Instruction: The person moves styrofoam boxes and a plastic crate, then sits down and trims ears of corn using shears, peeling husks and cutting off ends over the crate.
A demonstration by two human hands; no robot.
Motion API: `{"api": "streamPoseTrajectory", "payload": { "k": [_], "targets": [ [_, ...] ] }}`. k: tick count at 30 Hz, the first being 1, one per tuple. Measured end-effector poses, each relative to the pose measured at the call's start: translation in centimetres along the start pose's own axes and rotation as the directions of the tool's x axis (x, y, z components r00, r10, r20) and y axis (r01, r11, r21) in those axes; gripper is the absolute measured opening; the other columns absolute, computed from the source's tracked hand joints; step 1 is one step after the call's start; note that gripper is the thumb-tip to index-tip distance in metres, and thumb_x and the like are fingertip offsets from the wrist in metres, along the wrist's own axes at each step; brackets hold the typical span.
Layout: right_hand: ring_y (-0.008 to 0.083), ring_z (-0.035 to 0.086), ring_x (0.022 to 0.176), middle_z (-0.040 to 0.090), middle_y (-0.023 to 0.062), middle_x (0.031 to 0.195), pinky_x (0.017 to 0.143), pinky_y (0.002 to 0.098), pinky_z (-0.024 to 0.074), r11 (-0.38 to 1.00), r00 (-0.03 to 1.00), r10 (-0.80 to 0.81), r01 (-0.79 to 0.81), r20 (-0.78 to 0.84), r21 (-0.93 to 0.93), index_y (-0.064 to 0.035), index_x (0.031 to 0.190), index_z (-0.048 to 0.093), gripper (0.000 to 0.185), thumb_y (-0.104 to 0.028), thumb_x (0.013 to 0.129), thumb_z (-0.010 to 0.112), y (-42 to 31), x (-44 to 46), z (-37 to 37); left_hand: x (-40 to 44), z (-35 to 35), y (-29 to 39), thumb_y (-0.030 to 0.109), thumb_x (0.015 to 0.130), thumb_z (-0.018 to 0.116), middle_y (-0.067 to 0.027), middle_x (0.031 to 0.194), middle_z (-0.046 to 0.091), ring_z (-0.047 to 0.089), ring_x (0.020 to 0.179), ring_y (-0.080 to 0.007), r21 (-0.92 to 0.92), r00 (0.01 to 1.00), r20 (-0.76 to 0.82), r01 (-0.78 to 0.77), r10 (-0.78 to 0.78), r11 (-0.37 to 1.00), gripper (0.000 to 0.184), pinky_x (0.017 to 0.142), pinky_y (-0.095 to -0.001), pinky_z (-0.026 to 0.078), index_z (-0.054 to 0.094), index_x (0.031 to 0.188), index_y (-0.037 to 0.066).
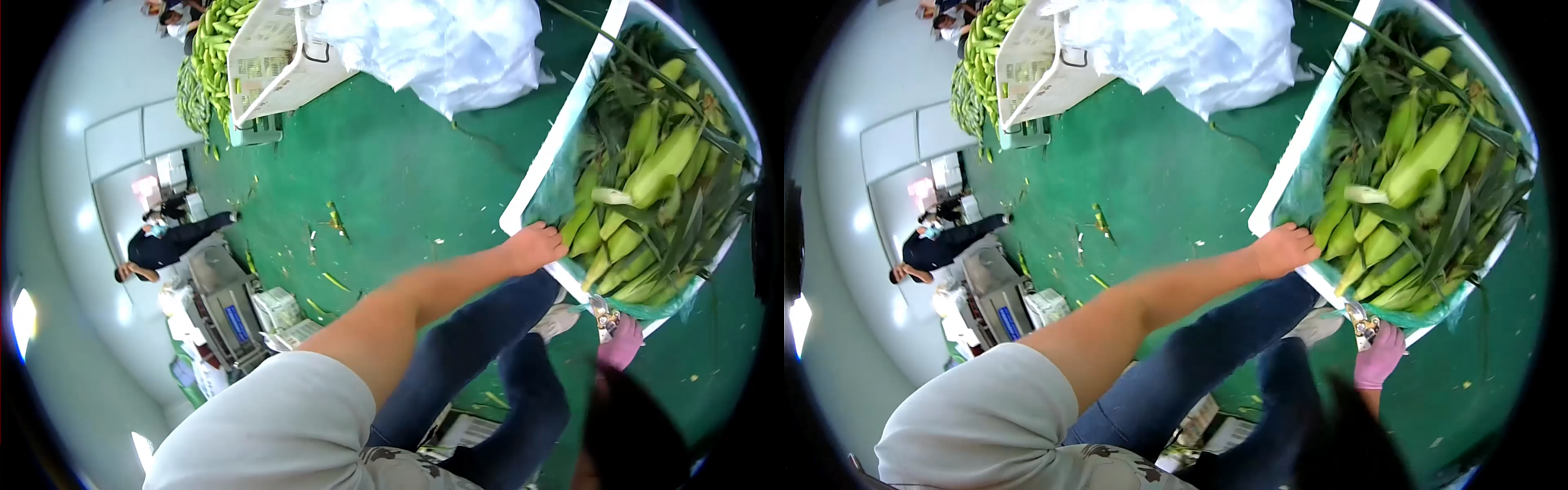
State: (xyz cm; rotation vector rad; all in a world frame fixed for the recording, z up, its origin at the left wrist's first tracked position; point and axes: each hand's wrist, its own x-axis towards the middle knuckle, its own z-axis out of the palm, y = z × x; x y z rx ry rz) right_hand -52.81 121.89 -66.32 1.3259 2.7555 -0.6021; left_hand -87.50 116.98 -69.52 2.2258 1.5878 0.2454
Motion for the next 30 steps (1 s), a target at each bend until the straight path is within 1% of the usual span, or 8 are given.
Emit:
{"api": "streamPoseTrajectory", "payload": {
  "k": [2,3,7,11,15,21,24,30],
  "targets": [
    [0.0434,0.055,0.097,0.059,0.0219,0.099,0.082,0.0523,0.0443,0.997,0.963,0.070,-0.072,0.262,-0.002,0.0011,0.107,0.055,0.031,-0.009,0.079,0.060,1.5,-3.5,1.6,-1.2,0.2,0.8,0.016,0.076,0.058,-0.0041,0.079,0.054,0.058,0.079,-0.0217,0.018,0.999,-0.046,0.000,0.001,1.000,0.020,0.070,-0.0356,0.044,0.052,0.095,0.013],
    [0.0441,0.054,0.097,0.059,0.0227,0.098,0.082,0.0523,0.0441,0.979,0.977,0.203,-0.204,0.068,0.007,0.0020,0.106,0.055,0.030,-0.010,0.079,0.061,-2.2,-1.6,0.1,-0.9,0.5,1.1,0.015,0.077,0.059,-0.0044,0.083,0.059,0.061,0.081,-0.0234,0.065,0.999,0.017,0.039,-0.040,0.997,0.023,0.070,-0.0369,0.046,0.054,0.099,0.013],
    [0.0445,0.053,0.098,0.059,0.0217,0.098,0.084,0.0506,0.0441,0.935,0.932,0.355,-0.353,-0.069,0.032,0.0023,0.102,0.054,0.035,-0.016,0.078,0.070,-5.4,-0.4,-0.8,0.3,1.0,0.4,0.015,0.079,0.058,-0.0078,0.080,0.065,0.067,0.076,-0.0306,-0.090,0.923,0.383,-0.008,0.042,0.996,0.018,0.061,-0.0419,0.050,0.059,0.097,0.014],
    [0.0436,0.052,0.099,0.059,0.0196,0.101,0.085,0.0508,0.0436,0.898,0.894,0.432,-0.438,-0.123,-0.031,0.0011,0.103,0.054,0.034,-0.017,0.079,0.070,-10.1,0.2,0.6,-1.5,1.8,-2.0,0.017,0.075,0.061,-0.0091,0.075,0.066,0.067,0.069,-0.0275,-0.049,0.981,0.177,-0.069,0.076,0.996,0.009,0.060,-0.0422,0.049,0.063,0.083,0.013],
    [0.0421,0.054,0.098,0.061,0.0192,0.100,0.084,0.0500,0.0442,0.795,0.788,0.604,-0.606,-0.122,0.022,-0.0002,0.104,0.056,0.032,-0.017,0.080,0.069,-16.3,0.9,1.2,0.5,-0.9,-6.0,0.015,0.073,0.063,-0.0048,0.068,0.067,0.068,0.070,-0.0253,0.020,0.962,0.189,-0.203,0.196,0.979,0.006,0.063,-0.0395,0.049,0.067,0.068,0.015],
    [0.0418,0.057,0.092,0.063,0.0192,0.093,0.079,0.0504,0.0456,0.642,0.605,0.764,-0.748,-0.224,0.170,-0.0011,0.100,0.058,0.028,-0.017,0.081,0.070,-30.5,5.0,1.8,1.3,-9.8,-13.9,0.015,0.073,0.064,-0.0027,0.074,0.070,0.069,0.077,-0.0248,0.043,0.814,0.421,-0.460,0.401,0.887,0.008,0.067,-0.0379,0.048,0.071,0.073,0.020],
    [0.0419,0.057,0.093,0.063,0.0189,0.095,0.081,0.0500,0.0467,0.622,0.587,0.776,-0.772,-0.230,0.129,-0.0026,0.100,0.058,0.026,-0.017,0.081,0.070,-34.8,6.8,0.2,-0.6,-13.4,-16.3,0.015,0.073,0.063,-0.0026,0.069,0.066,0.067,0.074,-0.0254,0.046,0.824,0.346,-0.491,0.447,0.870,0.006,0.069,-0.0380,0.048,0.068,0.073,0.019],
    [0.0442,0.056,0.090,0.062,0.0220,0.094,0.078,0.0519,0.0463,0.542,0.527,0.840,-0.826,-0.128,0.155,-0.0024,0.100,0.059,0.026,-0.018,0.082,0.068,-30.7,6.4,-2.0,1.5,-13.0,-13.9,0.012,0.074,0.061,-0.0056,0.079,0.067,0.066,0.080,-0.0267,-0.054,0.815,0.390,-0.444,0.429,0.894,0.010,0.072,-0.0397,0.049,0.066,0.082,0.015]
  ]
}}
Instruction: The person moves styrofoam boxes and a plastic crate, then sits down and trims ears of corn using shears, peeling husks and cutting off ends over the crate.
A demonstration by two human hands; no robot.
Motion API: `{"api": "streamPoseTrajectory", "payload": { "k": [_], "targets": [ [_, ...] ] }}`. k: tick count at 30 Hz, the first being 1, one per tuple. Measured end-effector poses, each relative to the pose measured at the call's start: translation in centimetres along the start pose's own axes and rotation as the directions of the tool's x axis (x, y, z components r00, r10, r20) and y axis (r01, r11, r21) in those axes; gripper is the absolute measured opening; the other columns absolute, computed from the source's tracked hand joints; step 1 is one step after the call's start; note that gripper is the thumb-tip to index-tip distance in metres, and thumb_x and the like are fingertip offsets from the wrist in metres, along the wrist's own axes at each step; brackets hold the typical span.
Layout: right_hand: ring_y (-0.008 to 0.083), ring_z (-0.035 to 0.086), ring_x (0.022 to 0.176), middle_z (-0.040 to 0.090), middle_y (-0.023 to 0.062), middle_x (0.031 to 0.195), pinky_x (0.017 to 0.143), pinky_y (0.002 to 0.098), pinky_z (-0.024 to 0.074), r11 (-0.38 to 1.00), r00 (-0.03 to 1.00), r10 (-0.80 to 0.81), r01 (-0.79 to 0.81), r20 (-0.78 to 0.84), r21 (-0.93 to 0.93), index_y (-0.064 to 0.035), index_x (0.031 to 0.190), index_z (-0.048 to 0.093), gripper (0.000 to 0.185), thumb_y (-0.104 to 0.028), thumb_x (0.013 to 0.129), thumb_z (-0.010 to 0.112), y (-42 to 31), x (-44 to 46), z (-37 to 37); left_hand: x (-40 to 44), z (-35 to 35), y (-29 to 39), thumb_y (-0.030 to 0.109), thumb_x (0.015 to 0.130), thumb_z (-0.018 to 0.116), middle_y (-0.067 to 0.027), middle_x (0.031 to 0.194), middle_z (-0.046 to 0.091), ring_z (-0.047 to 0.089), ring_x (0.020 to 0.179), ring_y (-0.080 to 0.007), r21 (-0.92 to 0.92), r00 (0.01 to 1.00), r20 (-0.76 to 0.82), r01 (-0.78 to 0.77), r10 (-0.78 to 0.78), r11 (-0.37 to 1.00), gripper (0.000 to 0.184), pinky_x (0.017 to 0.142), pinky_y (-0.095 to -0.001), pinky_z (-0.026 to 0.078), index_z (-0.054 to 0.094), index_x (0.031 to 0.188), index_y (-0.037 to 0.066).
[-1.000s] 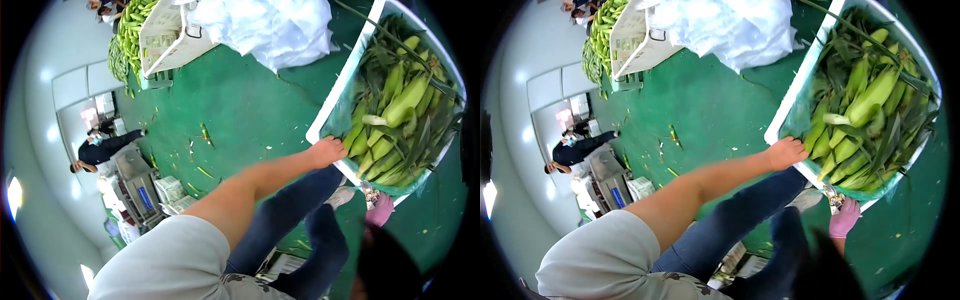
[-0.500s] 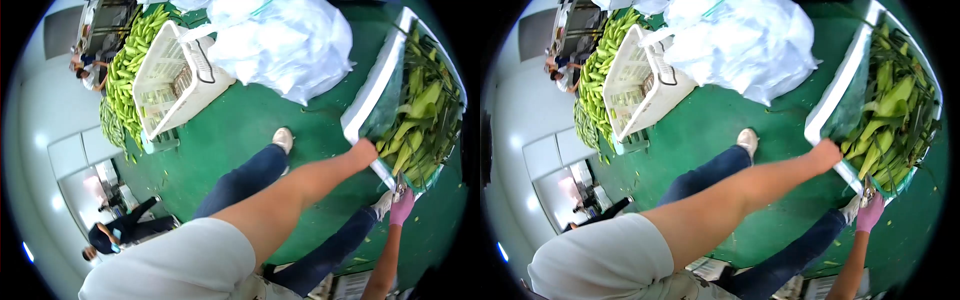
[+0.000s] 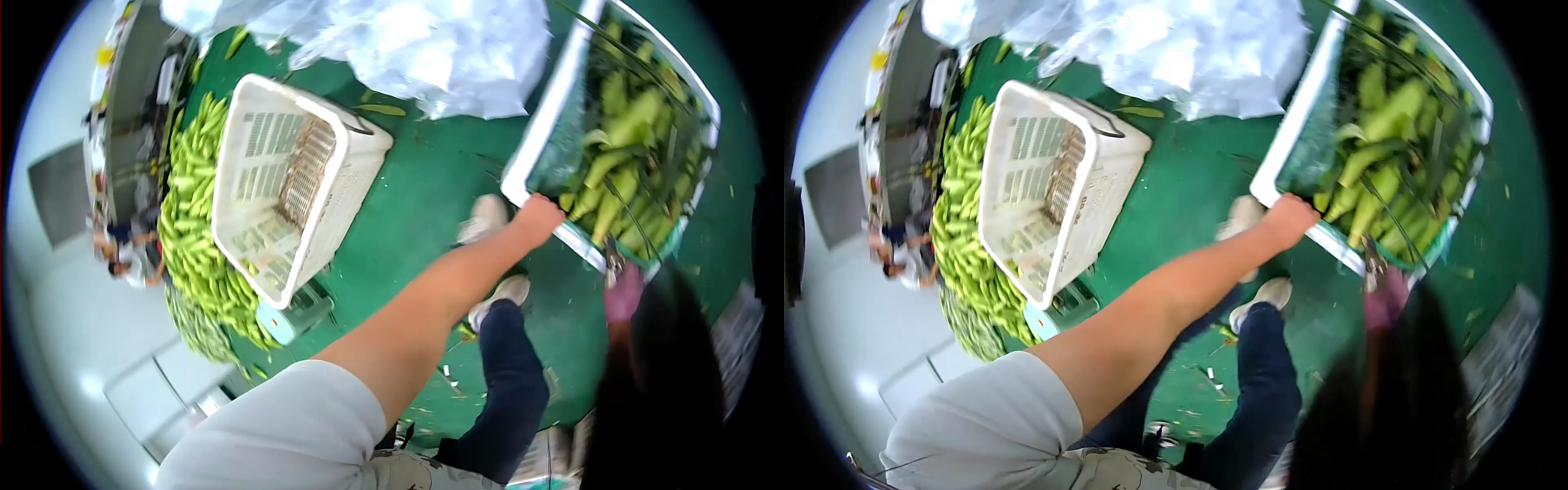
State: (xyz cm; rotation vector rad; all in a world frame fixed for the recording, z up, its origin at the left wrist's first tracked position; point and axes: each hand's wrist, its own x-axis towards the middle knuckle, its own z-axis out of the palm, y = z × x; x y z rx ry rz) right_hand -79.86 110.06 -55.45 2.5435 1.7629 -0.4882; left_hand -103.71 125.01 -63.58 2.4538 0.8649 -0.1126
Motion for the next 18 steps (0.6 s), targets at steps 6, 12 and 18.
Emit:
{"api": "streamPoseTrajectory", "payload": {
  "k": [6,12,18],
  "targets": [
    [0.0388,0.057,0.092,0.063,0.0169,0.096,0.080,0.0505,0.0464,0.997,0.994,0.053,-0.047,-0.097,0.056,-0.0056,0.096,0.059,0.030,-0.024,0.077,0.072,-0.2,0.8,-1.5,1.9,-2.6,-1.8,0.004,0.073,0.059,-0.0158,0.087,0.068,0.067,0.087,-0.0351,-0.175,0.992,-0.021,-0.124,0.122,0.977,0.027,0.077,-0.0471,0.052,0.069,0.097,0.008],
    [0.0346,0.059,0.094,0.063,0.0148,0.096,0.082,0.0448,0.0478,0.926,0.889,0.375,-0.347,-0.264,0.147,-0.0102,0.096,0.064,0.033,-0.030,0.072,0.074,-10.5,5.6,0.1,9.0,-10.5,-13.4,0.005,0.077,0.060,-0.0168,0.105,0.070,0.066,0.098,-0.0350,-0.061,0.937,0.122,-0.323,0.328,0.944,0.037,0.087,-0.0460,0.051,0.069,0.113,0.009],
    [0.0331,0.060,0.085,0.060,0.0124,0.083,0.074,0.0435,0.0475,0.846,0.829,0.517,-0.457,-0.211,0.275,-0.0112,0.082,0.062,0.013,-0.018,0.071,0.062,-15.3,5.7,-3.4,11.6,-18.3,-13.5,0.006,0.073,0.066,-0.0193,0.091,0.067,0.063,0.087,-0.0395,0.052,0.832,0.158,-0.545,0.532,0.837,0.035,0.074,-0.0482,0.049,0.068,0.108,0.007]
  ]
}}
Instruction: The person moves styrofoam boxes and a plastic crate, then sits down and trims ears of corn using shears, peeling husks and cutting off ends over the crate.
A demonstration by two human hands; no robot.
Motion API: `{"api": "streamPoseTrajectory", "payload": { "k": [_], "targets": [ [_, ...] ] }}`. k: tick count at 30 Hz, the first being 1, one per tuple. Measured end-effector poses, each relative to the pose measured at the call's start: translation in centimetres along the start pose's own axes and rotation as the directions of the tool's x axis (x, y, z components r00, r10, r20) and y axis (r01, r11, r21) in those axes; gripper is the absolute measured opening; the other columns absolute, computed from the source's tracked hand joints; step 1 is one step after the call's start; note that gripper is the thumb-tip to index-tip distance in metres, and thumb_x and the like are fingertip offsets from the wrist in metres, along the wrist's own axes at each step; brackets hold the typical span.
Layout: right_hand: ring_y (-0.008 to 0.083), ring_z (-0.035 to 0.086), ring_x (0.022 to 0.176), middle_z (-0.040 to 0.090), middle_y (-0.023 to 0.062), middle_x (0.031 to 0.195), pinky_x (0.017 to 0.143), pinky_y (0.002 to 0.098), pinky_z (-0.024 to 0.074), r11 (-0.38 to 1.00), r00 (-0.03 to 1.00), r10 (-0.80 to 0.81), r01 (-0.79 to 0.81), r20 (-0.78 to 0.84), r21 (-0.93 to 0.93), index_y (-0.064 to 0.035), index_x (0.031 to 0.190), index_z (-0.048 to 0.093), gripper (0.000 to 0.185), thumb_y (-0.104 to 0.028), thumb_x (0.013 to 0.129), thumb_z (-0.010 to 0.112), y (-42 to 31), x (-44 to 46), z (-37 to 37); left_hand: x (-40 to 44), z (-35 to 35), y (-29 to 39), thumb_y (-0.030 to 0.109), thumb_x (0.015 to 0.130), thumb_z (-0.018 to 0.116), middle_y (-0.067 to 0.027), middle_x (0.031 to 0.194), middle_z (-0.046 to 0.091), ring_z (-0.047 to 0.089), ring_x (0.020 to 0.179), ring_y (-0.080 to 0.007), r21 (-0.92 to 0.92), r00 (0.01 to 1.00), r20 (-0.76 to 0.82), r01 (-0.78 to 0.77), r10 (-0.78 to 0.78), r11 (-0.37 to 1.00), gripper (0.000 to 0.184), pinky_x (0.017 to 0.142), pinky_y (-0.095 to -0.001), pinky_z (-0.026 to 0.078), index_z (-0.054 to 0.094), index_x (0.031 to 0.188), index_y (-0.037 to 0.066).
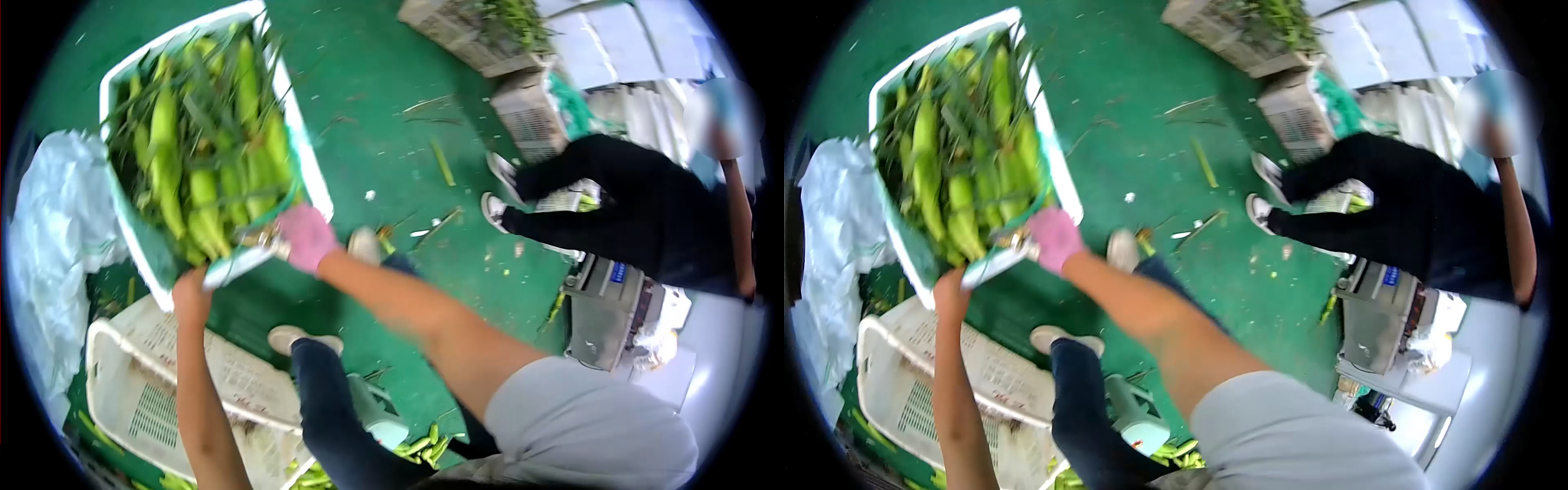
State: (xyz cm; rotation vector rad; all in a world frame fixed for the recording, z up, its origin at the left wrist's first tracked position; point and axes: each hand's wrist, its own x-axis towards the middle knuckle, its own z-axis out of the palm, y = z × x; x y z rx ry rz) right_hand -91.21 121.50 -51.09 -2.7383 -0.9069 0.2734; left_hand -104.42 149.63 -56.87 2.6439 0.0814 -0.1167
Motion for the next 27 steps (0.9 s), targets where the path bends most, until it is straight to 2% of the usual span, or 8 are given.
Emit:
{"api": "streamPoseTrajectory", "payload": {
  "k": [2,14,15,18,20,22,24,27],
  "targets": [
    [0.0250,0.055,0.104,0.060,0.0068,0.099,0.083,0.0373,0.0424,0.976,0.982,0.084,-0.047,0.167,-0.214,-0.0124,0.099,0.060,0.028,-0.018,0.072,0.065,-1.7,-0.5,-2.5,-0.5,-0.7,0.9,0.003,0.072,0.064,-0.0201,0.087,0.066,0.063,0.084,-0.0407,-0.038,0.999,-0.011,0.034,-0.034,0.999,0.029,0.072,-0.0487,0.050,0.068,0.101,0.006],
    [0.0329,0.059,0.098,0.062,0.0142,0.098,0.084,0.0414,0.0475,0.984,0.847,-0.114,0.168,0.519,-0.057,-0.0055,0.099,0.059,0.032,-0.027,0.076,0.064,5.9,3.7,-11.5,-1.4,1.1,11.0,0.011,0.073,0.063,-0.0141,0.090,0.064,0.059,0.089,-0.0351,-0.081,0.946,0.055,0.323,-0.320,0.943,0.032,0.080,-0.0462,0.045,0.067,0.105,0.007],
    [0.0357,0.058,0.096,0.062,0.0156,0.095,0.081,0.0442,0.0480,0.988,0.866,-0.110,0.148,0.488,-0.040,-0.0053,0.099,0.059,0.036,-0.037,0.081,0.063,5.9,3.4,-11.7,-0.7,-0.7,11.7,0.012,0.075,0.066,-0.0185,0.107,0.064,0.059,0.099,-0.0373,-0.032,0.891,0.279,0.382,-0.359,0.924,0.046,0.092,-0.0473,0.043,0.062,0.121,0.011],
    [0.0378,0.059,0.099,0.062,0.0188,0.101,0.082,0.0466,0.0487,0.999,0.880,0.007,0.012,0.476,-0.037,-0.0054,0.107,0.060,0.043,-0.041,0.083,0.065,4.3,0.0,-18.7,0.1,-10.9,15.5,0.016,0.076,0.073,-0.0269,0.139,0.049,0.050,0.123,-0.0409,-0.083,0.879,0.317,0.398,-0.355,0.914,0.082,0.111,-0.0471,0.033,0.037,0.149,0.025],
    [0.0396,0.060,0.101,0.062,0.0208,0.105,0.085,0.0465,0.0487,0.983,0.826,0.152,-0.185,0.543,0.007,-0.0045,0.113,0.059,0.047,-0.039,0.082,0.066,2.5,-3.8,-24.3,-2.9,-14.2,15.5,0.008,0.076,0.071,-0.0264,0.139,0.049,0.047,0.126,-0.0415,-0.344,0.870,0.100,0.485,-0.482,0.804,0.080,0.110,-0.0515,0.033,0.038,0.149,0.017],
    [0.0403,0.060,0.101,0.063,0.0212,0.106,0.088,0.0456,0.0485,0.924,0.716,0.296,-0.383,0.632,0.001,-0.0041,0.116,0.058,0.048,-0.036,0.081,0.065,1.3,-8.0,-28.5,-6.8,-16.1,13.3,0.005,0.077,0.070,-0.0271,0.140,0.048,0.045,0.128,-0.0424,-0.295,0.708,-0.243,0.597,-0.663,0.746,0.077,0.110,-0.0512,0.032,0.039,0.147,0.008],
    [0.0408,0.060,0.104,0.064,0.0225,0.107,0.091,0.0449,0.0485,0.872,0.624,0.403,-0.483,0.669,-0.075,-0.0033,0.119,0.058,0.053,-0.037,0.079,0.067,-1.8,-10.8,-32.8,-9.9,-17.1,10.6,0.011,0.083,0.069,-0.0289,0.139,0.048,0.044,0.131,-0.0428,-0.272,0.290,-0.563,0.819,-0.774,0.505,0.068,0.110,-0.0473,0.033,0.041,0.144,0.000],
    [0.0330,0.066,0.092,0.068,0.0133,0.093,0.078,0.0420,0.0516,0.861,0.596,0.405,-0.504,0.693,-0.070,-0.0046,0.099,0.065,0.033,-0.028,0.077,0.071,-1.9,-16.9,-31.1,-16.7,-5.2,4.9,0.020,0.089,0.067,-0.0285,0.137,0.050,0.048,0.128,-0.0408,-0.560,0.271,-0.071,0.786,-0.960,0.263,0.066,0.107,-0.0452,0.036,0.040,0.144,-0.002]
  ]
}}
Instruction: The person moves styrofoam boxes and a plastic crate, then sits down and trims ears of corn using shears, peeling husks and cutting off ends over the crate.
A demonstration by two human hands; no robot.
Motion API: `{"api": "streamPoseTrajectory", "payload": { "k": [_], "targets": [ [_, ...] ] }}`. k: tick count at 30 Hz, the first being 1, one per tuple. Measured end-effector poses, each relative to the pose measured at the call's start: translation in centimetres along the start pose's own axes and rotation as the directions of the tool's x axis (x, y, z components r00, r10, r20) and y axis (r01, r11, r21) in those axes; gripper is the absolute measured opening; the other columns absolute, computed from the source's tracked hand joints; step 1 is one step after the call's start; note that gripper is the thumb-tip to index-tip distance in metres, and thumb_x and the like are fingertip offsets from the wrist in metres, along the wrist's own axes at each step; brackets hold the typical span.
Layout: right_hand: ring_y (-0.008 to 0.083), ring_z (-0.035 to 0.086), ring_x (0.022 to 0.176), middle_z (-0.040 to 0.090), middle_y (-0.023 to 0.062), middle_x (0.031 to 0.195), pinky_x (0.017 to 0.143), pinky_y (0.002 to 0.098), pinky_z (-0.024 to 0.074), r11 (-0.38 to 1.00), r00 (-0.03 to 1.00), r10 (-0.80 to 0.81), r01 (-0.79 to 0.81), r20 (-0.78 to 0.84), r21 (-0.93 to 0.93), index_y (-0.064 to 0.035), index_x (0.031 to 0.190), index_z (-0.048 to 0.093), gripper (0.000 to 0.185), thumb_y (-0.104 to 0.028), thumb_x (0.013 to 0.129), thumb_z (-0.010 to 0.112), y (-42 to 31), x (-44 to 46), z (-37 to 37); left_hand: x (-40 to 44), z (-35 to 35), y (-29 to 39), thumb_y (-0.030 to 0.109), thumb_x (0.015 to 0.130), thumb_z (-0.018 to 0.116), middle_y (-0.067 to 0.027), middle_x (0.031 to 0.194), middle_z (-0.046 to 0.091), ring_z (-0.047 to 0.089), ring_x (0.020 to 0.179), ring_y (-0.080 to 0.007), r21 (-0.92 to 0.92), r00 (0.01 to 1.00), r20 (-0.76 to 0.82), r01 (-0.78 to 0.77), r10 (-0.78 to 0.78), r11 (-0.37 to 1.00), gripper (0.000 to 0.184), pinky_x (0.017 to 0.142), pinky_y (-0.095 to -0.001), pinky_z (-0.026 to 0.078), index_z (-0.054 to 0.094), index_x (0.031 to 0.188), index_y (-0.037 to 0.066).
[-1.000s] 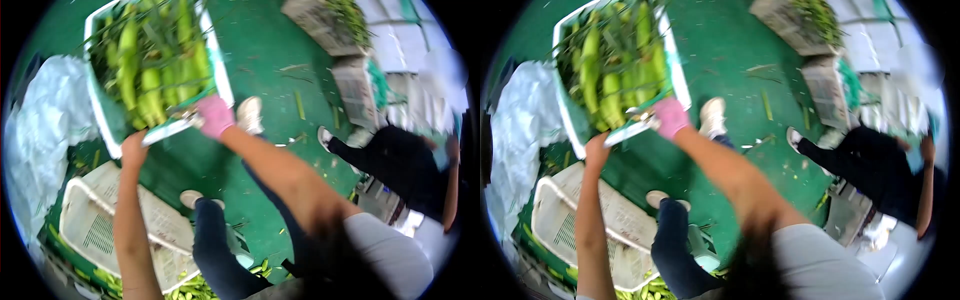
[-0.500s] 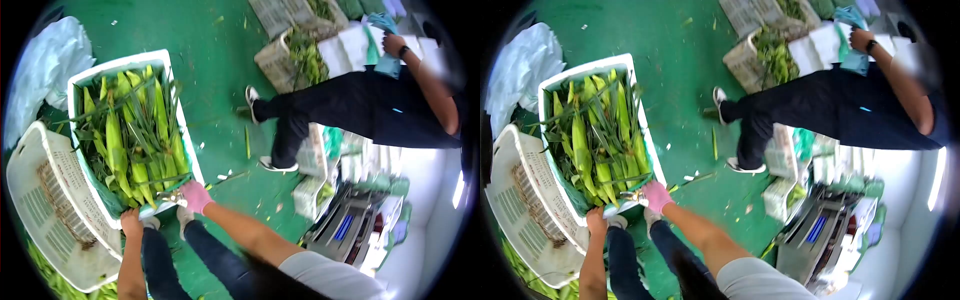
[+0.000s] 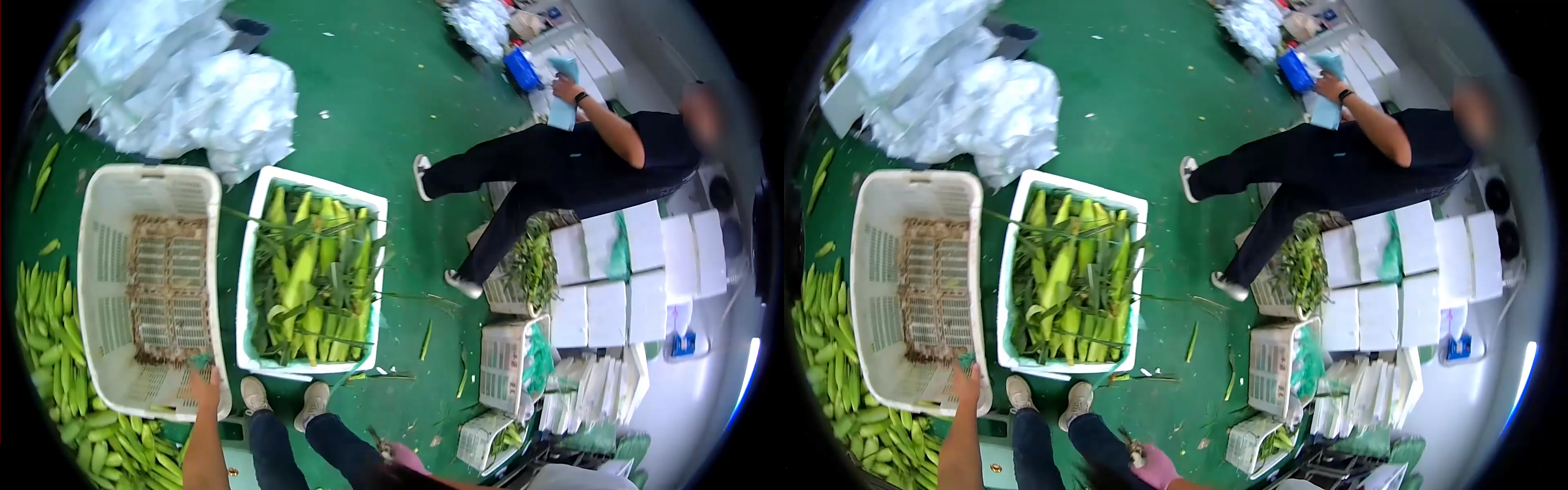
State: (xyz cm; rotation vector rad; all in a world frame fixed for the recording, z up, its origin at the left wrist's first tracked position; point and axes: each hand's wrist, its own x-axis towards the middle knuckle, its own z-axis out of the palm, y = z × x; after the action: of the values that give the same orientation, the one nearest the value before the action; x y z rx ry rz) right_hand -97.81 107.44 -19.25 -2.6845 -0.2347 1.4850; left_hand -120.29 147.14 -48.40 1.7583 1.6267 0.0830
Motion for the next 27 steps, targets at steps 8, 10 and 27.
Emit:
{"api": "streamPoseTrajectory", "payload": {
  "k": [8,10,27],
  "targets": [
    [0.0272,0.066,0.091,0.069,0.0102,0.096,0.079,0.0393,0.0520,0.995,0.957,0.003,-0.033,0.292,0.096,-0.0100,0.099,0.068,0.024,-0.028,0.083,0.067,0.8,1.2,5.0,-4.5,-0.8,5.9,0.003,0.078,0.064,-0.0216,0.111,0.066,0.063,0.100,-0.0420,0.058,0.983,0.109,0.142,-0.148,0.988,0.058,0.086,-0.0488,0.049,0.049,0.134,0.007],
    [0.0257,0.066,0.091,0.070,0.0095,0.097,0.079,0.0386,0.0521,0.993,0.960,-0.014,-0.019,0.281,0.117,-0.0113,0.100,0.068,0.022,-0.027,0.085,0.066,0.8,1.1,4.0,-4.9,0.0,4.9,-0.002,0.077,0.059,-0.0218,0.101,0.068,0.064,0.094,-0.0426,0.057,0.991,0.037,0.128,-0.130,0.990,0.055,0.082,-0.0502,0.049,0.051,0.131,0.006],
    [0.0349,0.062,0.093,0.063,0.0165,0.099,0.084,0.0410,0.0501,0.795,0.937,-0.149,0.304,-0.316,0.526,-0.0047,0.105,0.059,0.043,-0.027,0.074,0.078,-11.4,-7.8,-2.0,-5.7,-47.3,17.9,0.006,0.071,0.058,-0.0092,0.086,0.062,0.056,0.072,-0.0221,-0.031,0.949,0.197,0.256,-0.245,0.966,0.042,0.066,-0.0376,0.049,0.059,0.113,-0.001]
  ]
}}
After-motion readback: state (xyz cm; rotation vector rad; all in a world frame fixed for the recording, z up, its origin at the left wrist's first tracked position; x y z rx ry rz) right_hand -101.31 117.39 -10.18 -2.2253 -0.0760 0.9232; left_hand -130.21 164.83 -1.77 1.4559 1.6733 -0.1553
